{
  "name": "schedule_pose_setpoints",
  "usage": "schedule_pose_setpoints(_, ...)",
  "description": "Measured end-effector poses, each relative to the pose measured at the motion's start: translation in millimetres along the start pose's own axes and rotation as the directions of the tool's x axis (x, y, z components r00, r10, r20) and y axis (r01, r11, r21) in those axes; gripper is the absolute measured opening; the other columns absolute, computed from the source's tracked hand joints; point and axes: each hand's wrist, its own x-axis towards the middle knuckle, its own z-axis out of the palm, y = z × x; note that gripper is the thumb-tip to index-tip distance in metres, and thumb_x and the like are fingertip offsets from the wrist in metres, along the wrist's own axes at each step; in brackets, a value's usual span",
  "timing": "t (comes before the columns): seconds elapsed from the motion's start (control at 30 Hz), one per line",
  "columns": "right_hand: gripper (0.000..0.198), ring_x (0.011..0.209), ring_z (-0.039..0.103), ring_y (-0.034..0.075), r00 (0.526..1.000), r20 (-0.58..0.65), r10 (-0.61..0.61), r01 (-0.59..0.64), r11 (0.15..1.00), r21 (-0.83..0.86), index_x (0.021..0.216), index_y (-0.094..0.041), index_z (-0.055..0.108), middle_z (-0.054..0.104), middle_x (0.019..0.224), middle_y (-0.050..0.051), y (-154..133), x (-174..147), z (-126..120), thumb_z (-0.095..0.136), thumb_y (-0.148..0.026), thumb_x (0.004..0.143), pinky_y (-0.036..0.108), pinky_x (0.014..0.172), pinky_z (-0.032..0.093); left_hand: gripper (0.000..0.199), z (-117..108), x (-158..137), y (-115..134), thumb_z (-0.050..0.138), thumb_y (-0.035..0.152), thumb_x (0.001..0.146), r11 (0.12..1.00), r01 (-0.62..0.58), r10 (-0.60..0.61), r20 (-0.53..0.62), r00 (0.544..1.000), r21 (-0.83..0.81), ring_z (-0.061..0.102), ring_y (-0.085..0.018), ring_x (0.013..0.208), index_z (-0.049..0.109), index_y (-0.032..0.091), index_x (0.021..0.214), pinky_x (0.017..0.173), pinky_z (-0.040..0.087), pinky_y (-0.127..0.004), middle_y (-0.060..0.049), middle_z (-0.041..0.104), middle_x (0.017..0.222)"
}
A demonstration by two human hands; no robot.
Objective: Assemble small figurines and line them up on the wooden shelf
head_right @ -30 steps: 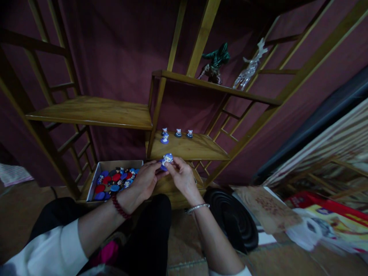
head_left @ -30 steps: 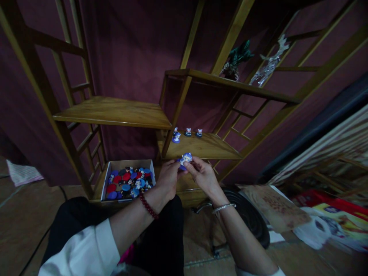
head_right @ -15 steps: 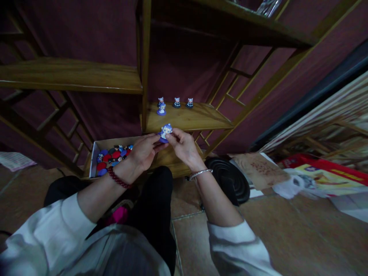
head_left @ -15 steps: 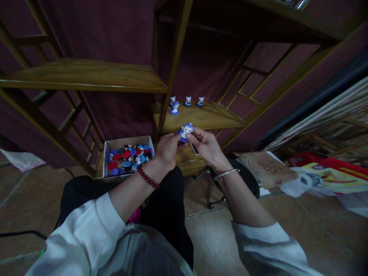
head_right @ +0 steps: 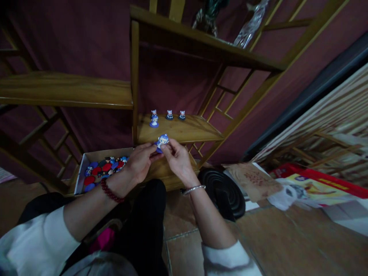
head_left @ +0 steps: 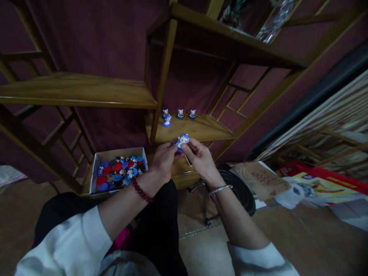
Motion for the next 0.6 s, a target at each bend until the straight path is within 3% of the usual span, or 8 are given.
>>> schedule_pose_setpoints(0.33,0.043,0.094,0.063,0.018,0.998,0.004,0.059,-0.059,0.988,0.144,0.1,-0.022,0.061,0.067,0.102,0.003,10,11,-14,0.071,-0.044,0.065,0.035,0.087,0.051,0.012,13,21,-6,0.054,0.001,0.069,1.0,-0.017,0.017,0.002,1.0,-0.009,0.058,-0.009,0.067,0.059,0.012,0.071,0.08,0.048,-0.029,-0.002,0.062,0.071)
schedule_pose_setpoints(0.6,0.041,0.087,0.065,0.019,0.997,0.025,0.072,-0.074,0.991,0.114,0.096,-0.021,0.063,0.069,0.097,0.003,13,25,-29,0.07,-0.046,0.065,0.036,0.081,0.053,0.017,26,35,-4,0.052,-0.002,0.068,0.997,-0.022,0.017,0.056,0.998,0.08,0.059,-0.009,0.066,0.062,0.012,0.069,0.078,0.048,-0.027,-0.003,0.065,0.068)
